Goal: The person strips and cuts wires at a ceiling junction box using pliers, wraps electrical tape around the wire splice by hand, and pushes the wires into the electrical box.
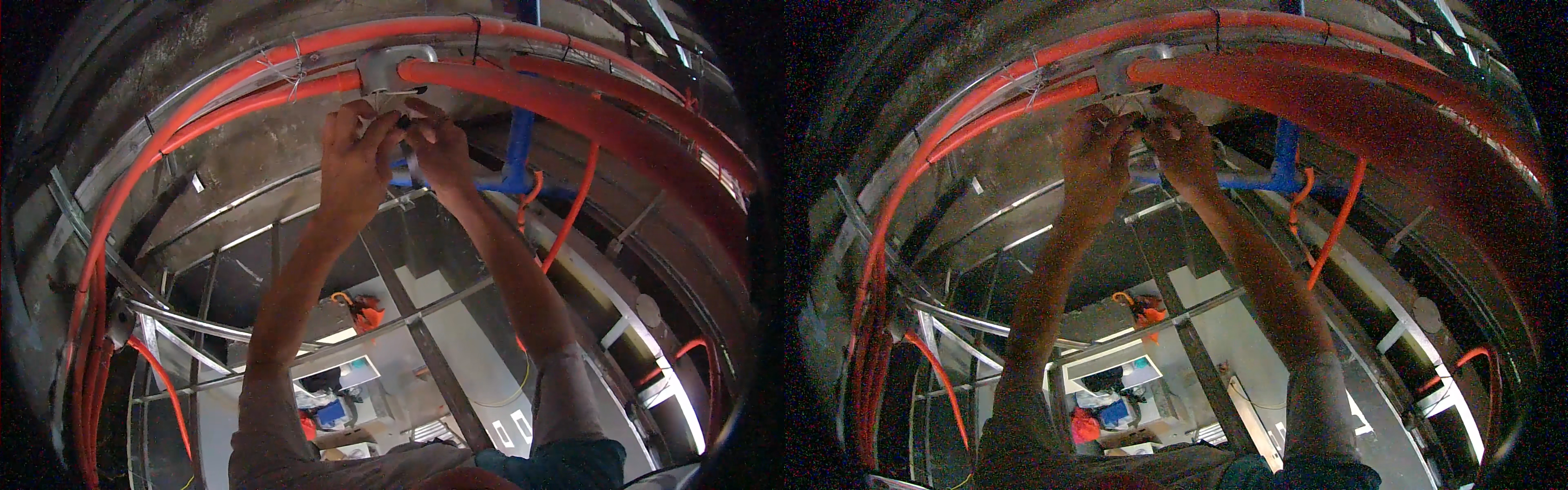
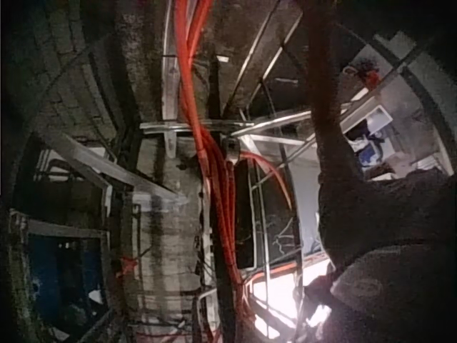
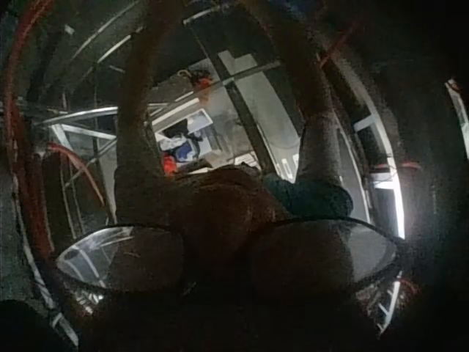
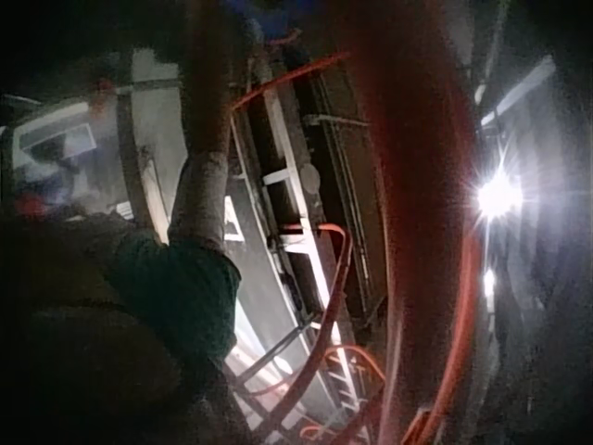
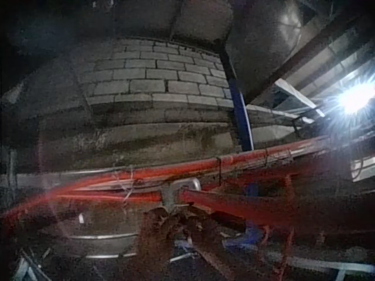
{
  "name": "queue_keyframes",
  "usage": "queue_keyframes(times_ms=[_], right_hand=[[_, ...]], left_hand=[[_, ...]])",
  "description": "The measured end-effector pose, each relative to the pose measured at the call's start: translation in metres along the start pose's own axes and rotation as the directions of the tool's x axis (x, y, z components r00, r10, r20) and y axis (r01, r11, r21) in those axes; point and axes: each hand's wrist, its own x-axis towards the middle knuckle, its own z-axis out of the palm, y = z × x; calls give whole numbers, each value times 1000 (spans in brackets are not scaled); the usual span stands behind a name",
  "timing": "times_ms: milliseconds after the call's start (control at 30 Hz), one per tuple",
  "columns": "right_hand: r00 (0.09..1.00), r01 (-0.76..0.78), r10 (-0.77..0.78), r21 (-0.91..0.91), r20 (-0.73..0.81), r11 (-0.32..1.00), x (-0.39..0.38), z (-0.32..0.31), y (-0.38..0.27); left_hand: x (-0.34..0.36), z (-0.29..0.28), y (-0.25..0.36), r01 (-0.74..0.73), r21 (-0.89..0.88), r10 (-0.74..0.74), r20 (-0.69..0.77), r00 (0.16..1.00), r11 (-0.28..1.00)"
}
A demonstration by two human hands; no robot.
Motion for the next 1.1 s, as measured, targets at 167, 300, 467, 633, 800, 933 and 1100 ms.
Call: queue_keyframes(times_ms=[167, 300, 467, 633, 800, 933, 1100], right_hand=[[1000, -8, 8, 8, 13, 1000, 3, -15, 2], [998, -4, 11, -103, 69, 995, -1, -23, -9], [914, -354, 272, 264, 303, 897, -16, -37, -44], [884, 202, -146, -81, 444, 976, -7, -66, -22], [762, -565, 428, 175, 486, 807, -7, -45, -64], [798, -417, 278, 155, 535, 896, -7, -60, -50], [883, -352, 300, 87, 361, 932, -15, -47, -67]], left_hand=[[2, 6, 13, 63, -73, -70, -90, 994, 995], [3, 6, 25, 115, -119, -126, -89, 988, 986], [-4, 4, 20, -53, -42, 52, -19, 998, 998], [-13, 17, 36, -119, -189, 153, 178, 972, 975], [-50, -16, 56, -590, -39, 580, 242, 778, 807], [-22, -42, 81, -421, -226, 447, 699, 558, 879], [2, -37, 32, 45, -270, -13, 121, 993, 962]])
